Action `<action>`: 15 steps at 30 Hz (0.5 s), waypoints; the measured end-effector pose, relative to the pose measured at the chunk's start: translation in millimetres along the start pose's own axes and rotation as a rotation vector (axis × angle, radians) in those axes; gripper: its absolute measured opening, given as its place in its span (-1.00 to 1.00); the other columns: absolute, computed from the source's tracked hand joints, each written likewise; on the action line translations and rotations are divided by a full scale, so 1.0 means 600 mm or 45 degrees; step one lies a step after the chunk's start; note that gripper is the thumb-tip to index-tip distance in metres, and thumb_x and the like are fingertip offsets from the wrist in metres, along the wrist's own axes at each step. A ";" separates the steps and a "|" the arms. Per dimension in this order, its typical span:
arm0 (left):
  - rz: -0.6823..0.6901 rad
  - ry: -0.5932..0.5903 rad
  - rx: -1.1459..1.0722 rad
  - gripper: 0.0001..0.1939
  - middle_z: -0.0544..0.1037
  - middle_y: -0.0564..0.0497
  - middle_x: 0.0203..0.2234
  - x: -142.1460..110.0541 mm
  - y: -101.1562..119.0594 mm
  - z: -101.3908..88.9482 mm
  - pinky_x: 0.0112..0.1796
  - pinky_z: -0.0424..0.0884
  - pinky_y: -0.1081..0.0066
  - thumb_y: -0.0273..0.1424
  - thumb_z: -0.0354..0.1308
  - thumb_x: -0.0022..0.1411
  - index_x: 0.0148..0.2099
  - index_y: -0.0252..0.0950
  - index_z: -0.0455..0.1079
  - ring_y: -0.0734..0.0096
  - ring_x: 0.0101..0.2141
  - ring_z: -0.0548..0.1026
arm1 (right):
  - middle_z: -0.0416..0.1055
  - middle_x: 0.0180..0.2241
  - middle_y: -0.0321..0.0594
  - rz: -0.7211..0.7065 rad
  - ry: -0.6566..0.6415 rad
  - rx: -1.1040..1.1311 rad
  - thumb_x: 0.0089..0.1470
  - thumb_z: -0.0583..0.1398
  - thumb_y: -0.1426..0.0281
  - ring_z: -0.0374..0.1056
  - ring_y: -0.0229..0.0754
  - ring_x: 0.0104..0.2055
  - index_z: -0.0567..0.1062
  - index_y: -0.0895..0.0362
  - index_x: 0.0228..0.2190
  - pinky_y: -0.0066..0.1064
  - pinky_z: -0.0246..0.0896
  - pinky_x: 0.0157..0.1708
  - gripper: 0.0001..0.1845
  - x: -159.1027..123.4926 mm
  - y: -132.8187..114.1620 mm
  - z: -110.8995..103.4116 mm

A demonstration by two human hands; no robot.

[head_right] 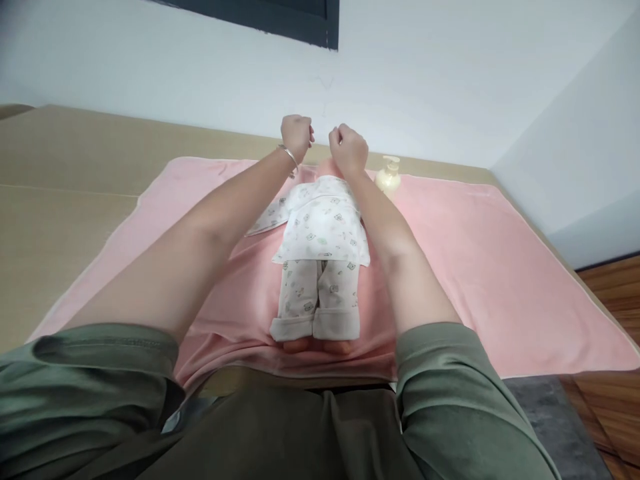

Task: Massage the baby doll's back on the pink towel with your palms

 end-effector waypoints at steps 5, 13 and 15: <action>-0.121 -0.173 -0.088 -0.59 0.32 0.06 -0.69 -0.016 -0.002 -0.010 -0.41 0.28 0.32 -0.40 0.03 0.29 -0.63 -0.24 0.20 0.40 -0.59 0.36 | 0.14 -0.50 -0.30 -0.127 -0.114 0.075 0.35 -0.05 0.25 0.27 -0.19 -0.31 0.21 0.05 -0.53 -0.30 0.13 -0.17 -0.61 -0.030 -0.033 -0.016; -0.260 -0.222 -0.470 -0.56 0.26 0.11 -0.73 -0.102 0.006 -0.075 -0.60 0.13 0.47 -0.41 -0.02 0.35 -0.62 -0.26 0.17 0.59 -0.71 0.18 | 0.00 -0.60 -0.36 -0.443 -0.075 0.410 0.32 -0.09 0.06 0.08 -0.28 -0.50 0.01 0.05 -0.60 -0.34 0.10 -0.37 -0.48 -0.106 -0.044 -0.059; -0.281 -0.227 -0.551 -0.59 0.25 0.13 -0.76 -0.130 0.009 -0.084 -0.62 0.12 0.48 -0.43 -0.03 0.32 -0.61 -0.24 0.16 0.58 -0.71 0.17 | -0.02 -0.62 -0.37 -0.488 -0.032 0.525 0.30 -0.11 -0.02 0.03 -0.29 -0.54 0.00 0.05 -0.61 -0.34 0.08 -0.42 -0.43 -0.117 -0.033 -0.069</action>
Point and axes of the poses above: each hand's wrist, its own x-axis towards the middle knuckle, its own z-axis out of the palm, y = z × x, the point moved 1 cm from there along x, towards the middle knuckle
